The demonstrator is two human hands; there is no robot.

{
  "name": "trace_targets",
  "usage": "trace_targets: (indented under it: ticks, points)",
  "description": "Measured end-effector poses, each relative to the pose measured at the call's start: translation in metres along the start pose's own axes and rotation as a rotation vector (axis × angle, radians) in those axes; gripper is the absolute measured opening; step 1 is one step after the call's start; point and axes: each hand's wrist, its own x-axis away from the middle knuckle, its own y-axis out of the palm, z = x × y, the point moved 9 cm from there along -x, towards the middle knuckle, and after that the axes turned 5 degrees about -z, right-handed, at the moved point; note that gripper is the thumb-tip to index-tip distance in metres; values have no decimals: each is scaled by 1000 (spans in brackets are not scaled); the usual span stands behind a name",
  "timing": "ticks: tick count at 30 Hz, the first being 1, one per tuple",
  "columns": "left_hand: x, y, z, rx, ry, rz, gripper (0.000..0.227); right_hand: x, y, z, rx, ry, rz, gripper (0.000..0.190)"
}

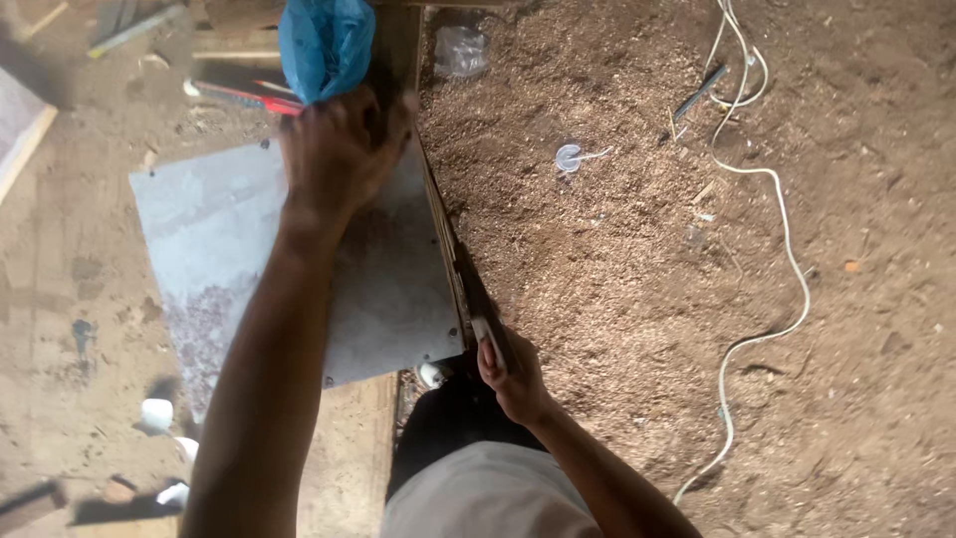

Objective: The person smooths the surface of a rectangular metal sheet using a small wooden block, repeatedly rubbing it across the sheet while holding it steady with the other hand. The person occasionally repositions the sheet and continues the smoothing motion.

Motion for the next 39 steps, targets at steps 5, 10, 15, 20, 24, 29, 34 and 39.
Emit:
trace_targets:
  ticks: [5, 10, 15, 20, 24, 29, 34, 39]
  points:
    - [-13, -3, 3, -121, -57, 93, 55, 1, -8, 30, -129, 230, 77, 69]
    - [-3, 3, 12, 125, 43, -80, 55, 4, 0, 37, -270, 277, 100, 74]
    - [-12, 14, 30, -74, 54, -66, 46, 0, 2, 4, -164, 212, 45, 69]
    - [-20, 30, 6, -48, -174, -177, 40, -10, -8, -22, 161, 149, 114, 61]
    - [-20, 16, 12, -121, -122, -27, 41, -2, -3, -26, 295, 158, 129, 54]
    - [-20, 15, 3, -8, -242, -124, 34, 8, 1, -30, 343, 100, 96, 55]
    - [-17, 25, 4, -26, -299, -250, 34, 2, -11, -21, 365, 85, 141, 54]
    - [-27, -6, 29, -191, -53, 189, 35, -25, -33, 5, 230, 144, 214, 55]
